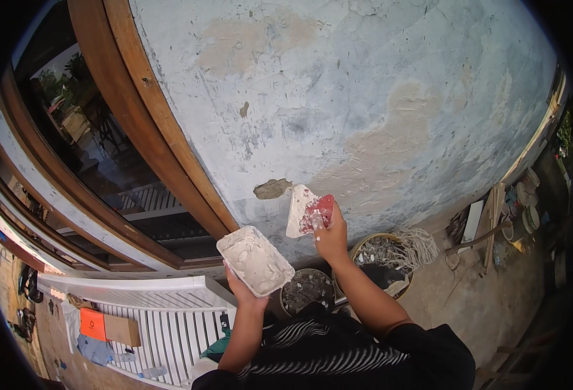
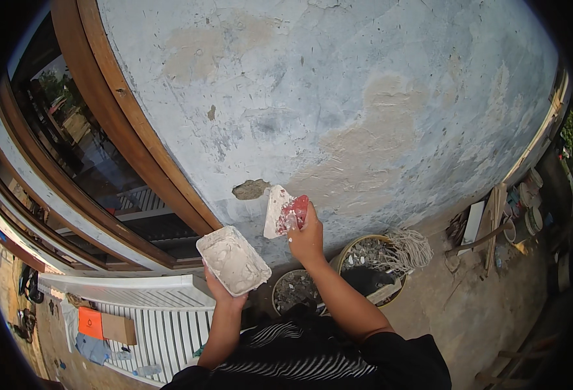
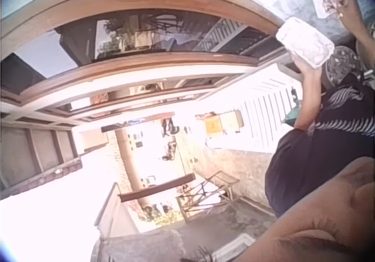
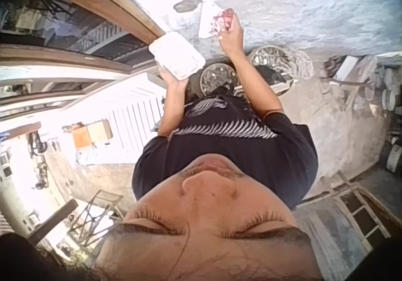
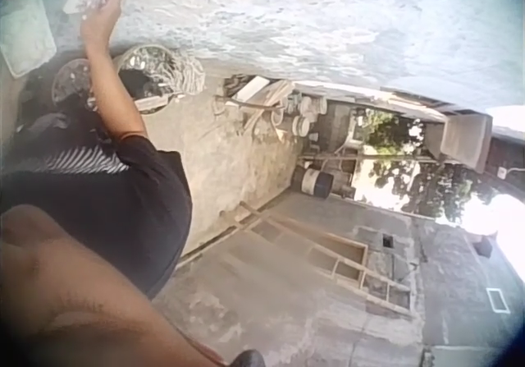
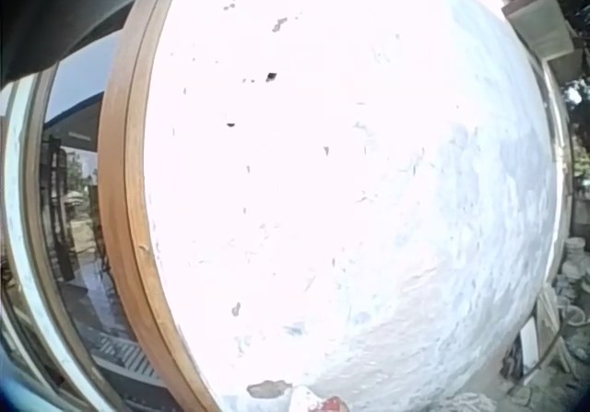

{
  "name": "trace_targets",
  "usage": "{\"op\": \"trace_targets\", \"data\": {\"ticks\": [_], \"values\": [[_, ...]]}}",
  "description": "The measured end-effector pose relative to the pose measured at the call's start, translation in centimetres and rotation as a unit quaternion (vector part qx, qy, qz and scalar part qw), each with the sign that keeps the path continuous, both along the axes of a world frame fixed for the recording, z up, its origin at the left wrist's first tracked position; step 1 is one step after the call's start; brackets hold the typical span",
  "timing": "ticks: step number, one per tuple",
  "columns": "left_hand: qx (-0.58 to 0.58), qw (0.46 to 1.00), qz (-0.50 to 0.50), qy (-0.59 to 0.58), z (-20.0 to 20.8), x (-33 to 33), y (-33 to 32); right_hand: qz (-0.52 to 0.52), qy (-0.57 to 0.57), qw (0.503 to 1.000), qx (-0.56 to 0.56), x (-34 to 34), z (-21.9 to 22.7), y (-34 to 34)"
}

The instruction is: Patching or filling holes in an exterior wall with putty using a scraper.

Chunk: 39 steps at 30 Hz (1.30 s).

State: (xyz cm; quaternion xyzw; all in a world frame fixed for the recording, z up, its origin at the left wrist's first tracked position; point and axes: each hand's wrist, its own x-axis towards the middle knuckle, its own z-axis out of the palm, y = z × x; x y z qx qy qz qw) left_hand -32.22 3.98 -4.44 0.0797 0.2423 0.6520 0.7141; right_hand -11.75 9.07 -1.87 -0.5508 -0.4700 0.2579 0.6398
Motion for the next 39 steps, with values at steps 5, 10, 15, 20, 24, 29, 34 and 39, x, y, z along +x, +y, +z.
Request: {"op": "trace_targets", "data": {"ticks": [5, 10, 15, 20, 24, 29, 34, 39], "values": [[-0.008, 1.000, -0.001, 0.001, -0.1, -0.1, 0.3, -0.016, -0.035, 0.999, 0.038, 0.0, 0.3, 0.8], [-0.001, 1.000, 0.010, -0.004, -0.1, -0.4, 0.3, 0.005, -0.016, 1.000, -0.003, 0.2, 2.0, 0.4], [-0.008, 1.000, 0.016, 0.000, -0.1, -0.4, 0.6, -0.013, -0.083, 0.996, -0.019, -0.2, 0.7, 1.0], [-0.010, 1.000, 0.020, -0.014, 0.0, -0.6, 0.8, -0.015, -0.055, 0.998, -0.027, 0.8, -1.0, 0.1], [-0.027, 1.000, 0.015, 0.002, -0.1, -0.2, 1.1, -0.025, -0.078, 0.995, -0.059, 1.0, -1.1, 0.2], [-0.006, 1.000, 0.010, -0.013, -0.9, 0.1, 1.3, 0.004, -0.056, 0.998, -0.019, 0.3, 0.6, -0.2], [-0.020, 1.000, -0.002, 0.006, -0.8, 0.4, 1.1, -0.001, -0.114, 0.992, -0.054, 0.4, 0.4, 0.1], [-0.014, 1.000, -0.006, 0.000, 0.1, 0.8, 1.0, 0.004, -0.100, 0.994, -0.033, -0.1, 1.3, 0.3]]}}
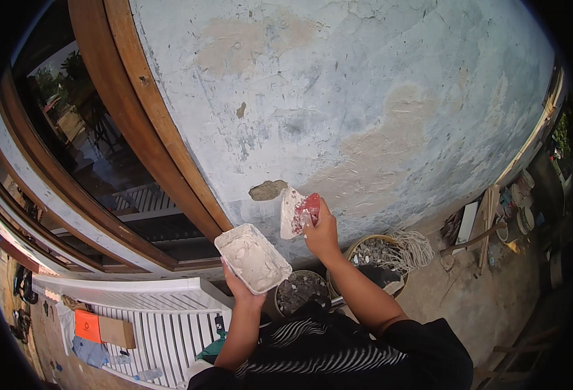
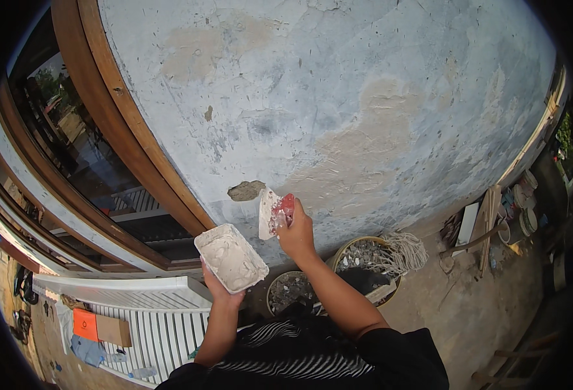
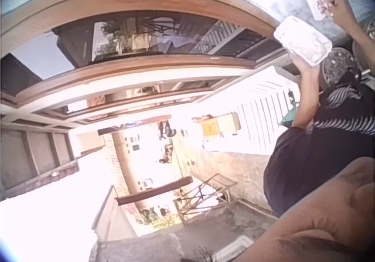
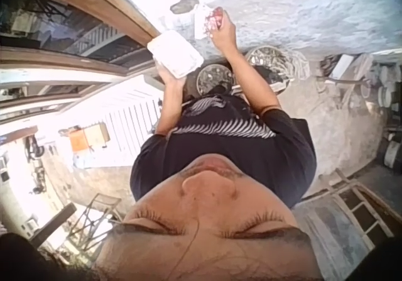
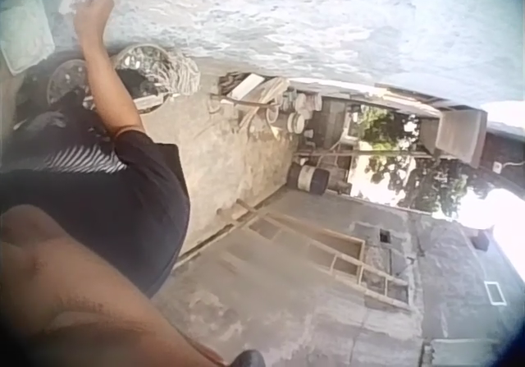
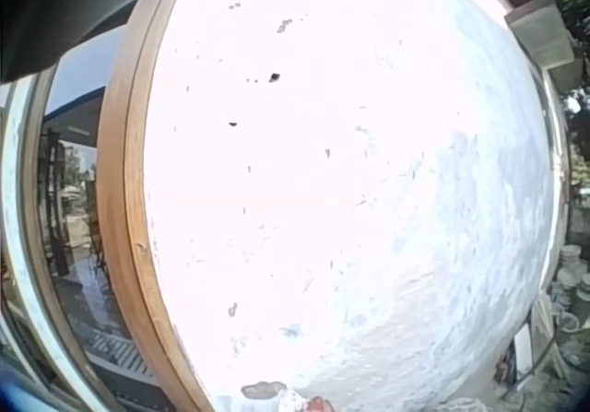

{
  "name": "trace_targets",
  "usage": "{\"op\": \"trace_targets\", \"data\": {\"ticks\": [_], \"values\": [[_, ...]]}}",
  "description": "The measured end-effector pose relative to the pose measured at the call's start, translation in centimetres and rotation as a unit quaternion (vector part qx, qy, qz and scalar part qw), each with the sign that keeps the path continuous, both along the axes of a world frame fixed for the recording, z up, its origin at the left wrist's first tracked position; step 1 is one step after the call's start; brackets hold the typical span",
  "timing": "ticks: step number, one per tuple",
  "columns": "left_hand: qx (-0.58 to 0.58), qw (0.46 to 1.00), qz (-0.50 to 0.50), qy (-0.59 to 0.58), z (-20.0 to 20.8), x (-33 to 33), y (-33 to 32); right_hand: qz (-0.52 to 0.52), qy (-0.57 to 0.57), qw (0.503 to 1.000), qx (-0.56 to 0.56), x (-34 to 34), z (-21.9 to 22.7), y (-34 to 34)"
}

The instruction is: Patching or filling holes in an exterior wall with putty using a scraper.

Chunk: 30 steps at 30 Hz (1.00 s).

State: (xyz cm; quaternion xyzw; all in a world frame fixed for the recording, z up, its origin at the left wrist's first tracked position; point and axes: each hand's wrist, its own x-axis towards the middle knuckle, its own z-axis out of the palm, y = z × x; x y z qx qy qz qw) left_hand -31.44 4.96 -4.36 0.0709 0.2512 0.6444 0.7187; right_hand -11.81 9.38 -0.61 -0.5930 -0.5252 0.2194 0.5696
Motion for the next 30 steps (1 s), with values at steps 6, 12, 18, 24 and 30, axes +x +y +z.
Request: {"op": "trace_targets", "data": {"ticks": [6, 12, 18, 24, 30], "values": [[0.002, 1.000, 0.001, 0.000, 0.6, 0.2, -0.3, 0.027, -0.007, 1.000, -0.005, -0.7, 1.2, -1.0], [0.014, 1.000, 0.003, -0.004, 0.5, -0.1, -0.6, -0.005, -0.041, 0.999, -0.019, 0.2, -1.4, 0.0], [0.012, 1.000, -0.008, -0.007, 0.2, -0.1, -0.7, -0.022, 0.009, 1.000, -0.014, 0.3, -1.3, -0.4], [0.010, 1.000, 0.000, -0.005, 0.0, -0.1, -1.1, 0.006, -0.029, 0.999, -0.040, 1.2, -1.6, -0.2], [0.021, 1.000, -0.010, -0.004, -0.4, -0.2, -1.1, -0.038, -0.046, 0.998, -0.020, 1.2, -2.7, 1.2]]}}
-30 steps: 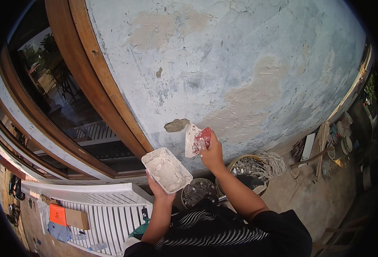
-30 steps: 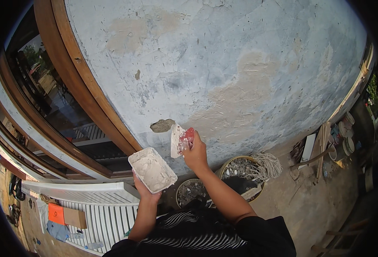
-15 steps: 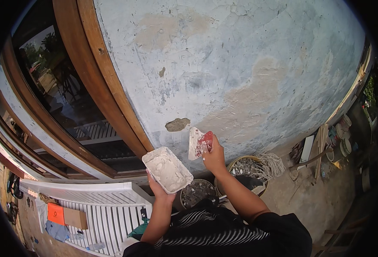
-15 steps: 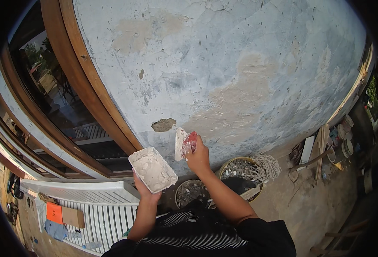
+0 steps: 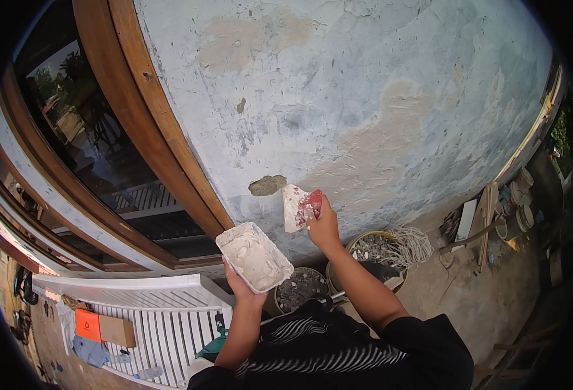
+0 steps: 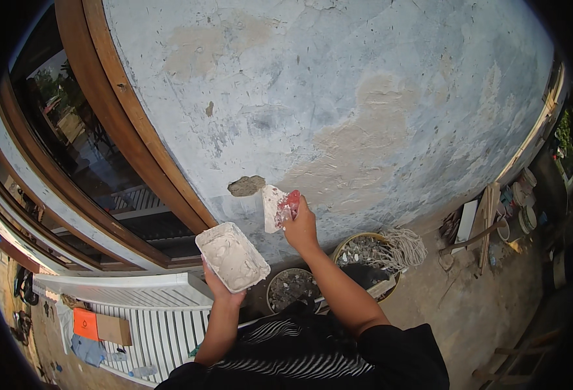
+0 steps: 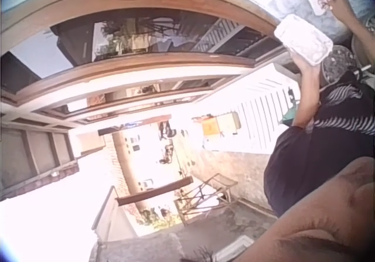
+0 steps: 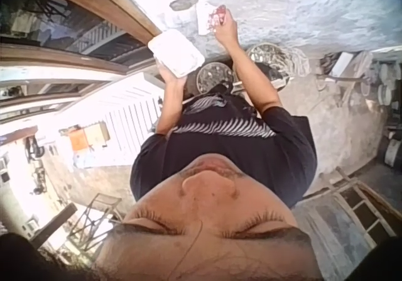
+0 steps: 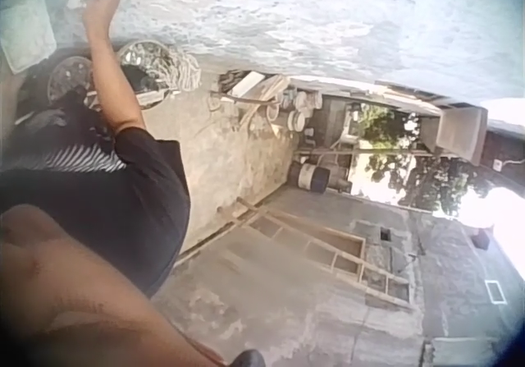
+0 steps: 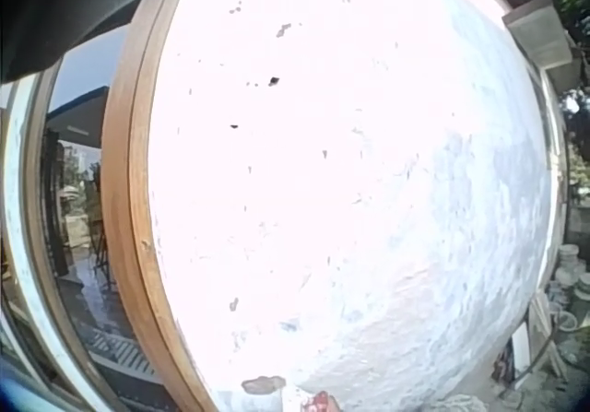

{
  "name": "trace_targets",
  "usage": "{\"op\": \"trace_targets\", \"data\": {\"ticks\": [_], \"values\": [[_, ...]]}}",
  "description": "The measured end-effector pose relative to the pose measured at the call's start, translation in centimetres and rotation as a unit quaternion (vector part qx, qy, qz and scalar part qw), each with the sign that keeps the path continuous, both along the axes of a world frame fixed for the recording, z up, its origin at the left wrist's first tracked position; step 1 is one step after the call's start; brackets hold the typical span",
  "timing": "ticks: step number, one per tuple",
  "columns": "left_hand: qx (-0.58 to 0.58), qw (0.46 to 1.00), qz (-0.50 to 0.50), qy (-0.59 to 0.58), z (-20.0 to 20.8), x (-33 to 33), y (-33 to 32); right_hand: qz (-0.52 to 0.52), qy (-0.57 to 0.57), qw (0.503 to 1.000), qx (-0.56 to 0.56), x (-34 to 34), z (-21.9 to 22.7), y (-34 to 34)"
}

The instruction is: Patching or filling holes in an exterior wall with putty using a scraper.

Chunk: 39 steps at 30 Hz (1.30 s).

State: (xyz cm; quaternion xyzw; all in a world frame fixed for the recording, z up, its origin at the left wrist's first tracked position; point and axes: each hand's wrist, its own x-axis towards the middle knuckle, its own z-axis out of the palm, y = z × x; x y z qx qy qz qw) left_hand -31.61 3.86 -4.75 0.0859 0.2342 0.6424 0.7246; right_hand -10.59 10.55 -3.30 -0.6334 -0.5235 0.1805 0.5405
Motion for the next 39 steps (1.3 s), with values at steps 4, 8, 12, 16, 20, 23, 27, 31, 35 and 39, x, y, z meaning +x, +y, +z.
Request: {"op": "trace_targets", "data": {"ticks": [4, 8, 12, 16, 20, 23, 27, 31, 35, 39], "values": [[-0.012, 1.000, 0.010, -0.005, -0.1, -0.4, 0.0, 0.049, 0.044, 0.998, -0.001, -0.4, 0.5, -0.9], [0.005, 1.000, -0.001, -0.003, -0.2, -0.4, -0.1, 0.015, 0.042, 0.999, -0.017, 0.0, 0.1, -0.1], [0.000, 1.000, 0.012, -0.007, 0.1, -0.4, -0.1, 0.068, 0.020, 0.997, -0.038, 1.1, 1.0, -1.7], [0.031, 0.999, -0.005, -0.018, 0.4, -0.7, -0.2, 0.187, 0.194, 0.963, 0.027, 0.9, 4.2, -4.1], [0.043, 0.998, -0.031, -0.024, 1.0, -0.5, -0.4, 0.329, 0.003, 0.944, 0.000, 1.3, 7.1, -4.9], [0.091, 0.992, -0.076, -0.040, 1.3, -0.4, -0.7, 0.311, -0.084, 0.943, -0.081, 0.5, 8.8, -4.6], [0.085, 0.994, -0.066, -0.019, 1.3, -0.3, -1.1, 0.304, -0.088, 0.945, -0.086, -1.0, 8.7, -5.1], [0.080, 0.995, -0.054, 0.013, 1.7, -0.6, -0.6, 0.321, -0.155, 0.934, -0.030, -1.8, 8.8, -6.0], [0.084, 0.995, -0.042, 0.035, 2.1, -0.3, -0.8, 0.289, -0.156, 0.937, -0.116, -1.9, 10.1, -6.2], [0.076, 0.994, -0.049, 0.064, 2.6, 0.1, -0.6, 0.288, -0.142, 0.944, -0.075, -1.2, 10.0, -6.1]]}}
